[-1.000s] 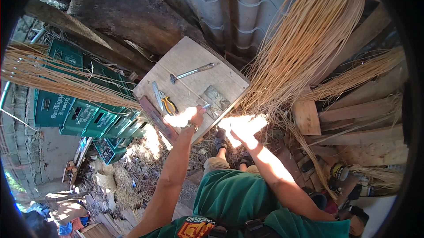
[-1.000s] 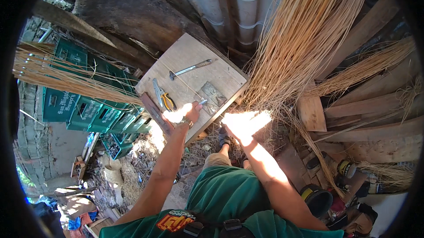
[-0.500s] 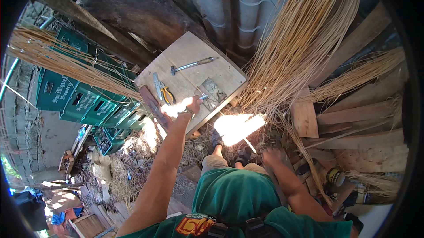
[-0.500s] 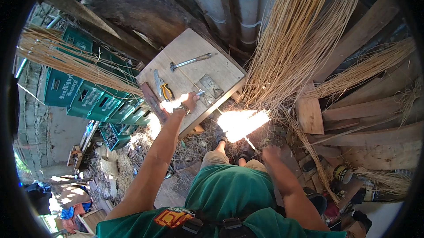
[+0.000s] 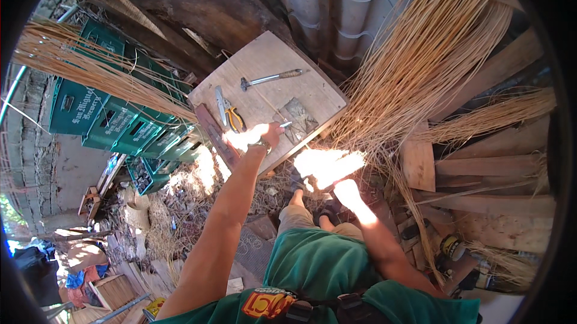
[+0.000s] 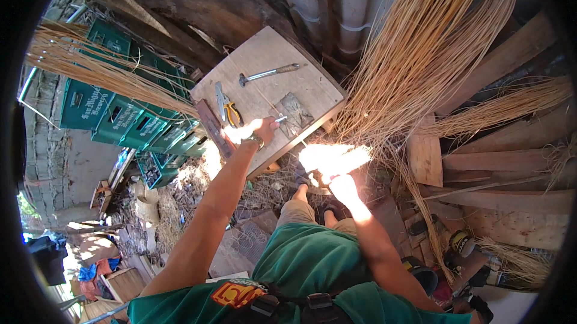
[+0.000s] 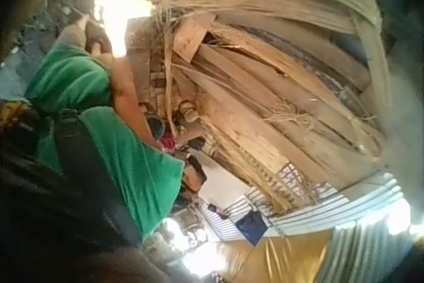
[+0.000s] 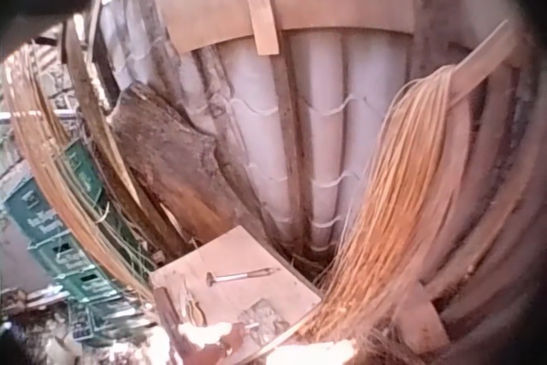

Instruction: Picking and splitting thin bamboo strips from a bundle in a workshop.

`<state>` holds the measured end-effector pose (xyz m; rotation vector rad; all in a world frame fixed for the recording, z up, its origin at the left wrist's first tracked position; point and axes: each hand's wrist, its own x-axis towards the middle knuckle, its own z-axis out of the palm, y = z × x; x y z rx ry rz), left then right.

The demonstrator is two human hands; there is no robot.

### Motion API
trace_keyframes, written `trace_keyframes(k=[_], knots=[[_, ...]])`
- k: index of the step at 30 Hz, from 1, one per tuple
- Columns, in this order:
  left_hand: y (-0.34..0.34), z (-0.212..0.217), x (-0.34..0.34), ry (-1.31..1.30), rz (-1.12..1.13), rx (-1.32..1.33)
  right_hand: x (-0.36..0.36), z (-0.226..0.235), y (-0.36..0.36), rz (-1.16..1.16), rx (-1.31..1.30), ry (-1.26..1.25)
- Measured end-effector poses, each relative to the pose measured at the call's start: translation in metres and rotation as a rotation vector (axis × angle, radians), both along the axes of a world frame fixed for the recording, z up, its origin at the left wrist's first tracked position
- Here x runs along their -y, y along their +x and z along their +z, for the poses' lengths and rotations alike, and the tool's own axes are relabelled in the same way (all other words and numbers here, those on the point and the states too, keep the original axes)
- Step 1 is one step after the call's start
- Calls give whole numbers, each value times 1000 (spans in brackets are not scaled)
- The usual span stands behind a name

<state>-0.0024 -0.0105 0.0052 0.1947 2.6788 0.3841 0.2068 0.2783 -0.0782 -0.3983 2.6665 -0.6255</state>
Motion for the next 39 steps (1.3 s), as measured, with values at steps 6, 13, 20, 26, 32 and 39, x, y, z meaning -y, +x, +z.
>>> trace_keyframes(k=[6,13,20,26,32,39], knots=[[-12,-15,-5,73,-4,21,-81,-25,151,-503,571,135],[-17,-12,-6,29,-7,68,-5,39,-34,-259,393,-705],[-17,5,-29,64,1,15,70,-13,-128,-423,-129,-1146],[-11,6,-8,35,-16,-58,-12,-10,25,-241,-392,-478],[-18,-10,1,102,-15,19,-174,-3,282,-595,733,370],[-15,-6,-4,87,22,42,-112,-102,125,-517,327,68]])
